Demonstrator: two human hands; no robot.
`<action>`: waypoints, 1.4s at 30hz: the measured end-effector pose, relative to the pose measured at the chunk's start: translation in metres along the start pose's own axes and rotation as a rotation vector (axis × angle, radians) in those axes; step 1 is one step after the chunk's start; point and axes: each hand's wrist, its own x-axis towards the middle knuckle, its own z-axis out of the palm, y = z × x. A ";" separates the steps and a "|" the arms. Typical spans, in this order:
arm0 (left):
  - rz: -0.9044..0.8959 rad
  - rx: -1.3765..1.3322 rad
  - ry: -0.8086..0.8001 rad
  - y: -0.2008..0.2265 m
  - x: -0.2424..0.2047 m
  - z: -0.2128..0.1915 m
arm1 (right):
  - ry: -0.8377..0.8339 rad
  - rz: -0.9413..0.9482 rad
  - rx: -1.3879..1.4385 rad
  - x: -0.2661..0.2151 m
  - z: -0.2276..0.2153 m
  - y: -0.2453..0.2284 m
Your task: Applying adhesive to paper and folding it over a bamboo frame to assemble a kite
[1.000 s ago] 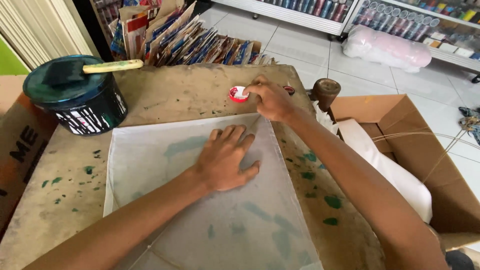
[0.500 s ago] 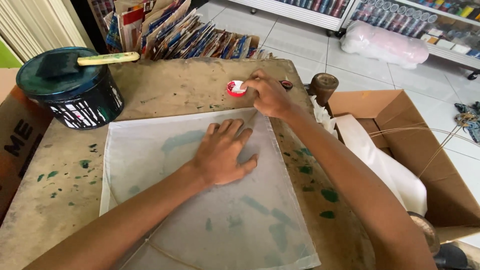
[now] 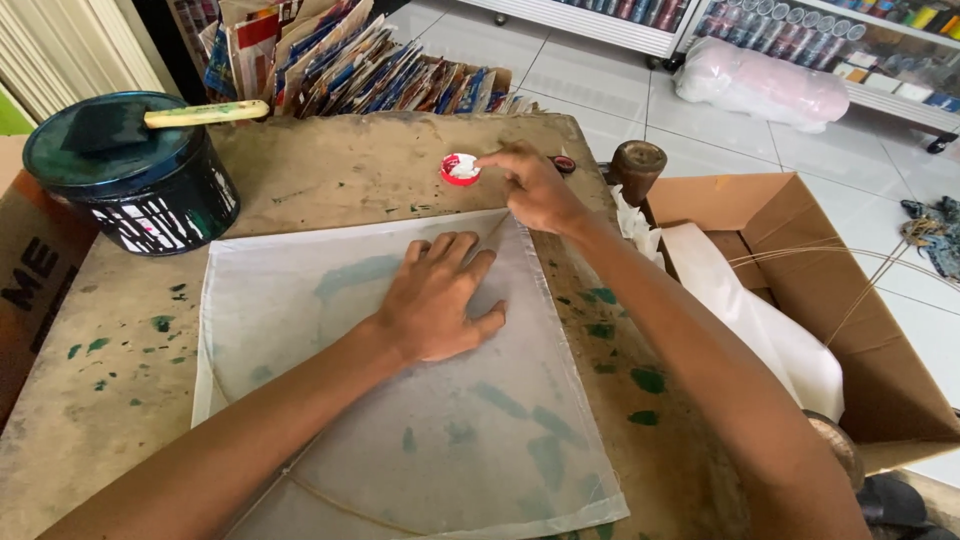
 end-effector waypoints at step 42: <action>0.074 0.105 -0.032 0.005 0.000 -0.004 | -0.007 -0.140 -0.161 -0.047 -0.016 -0.004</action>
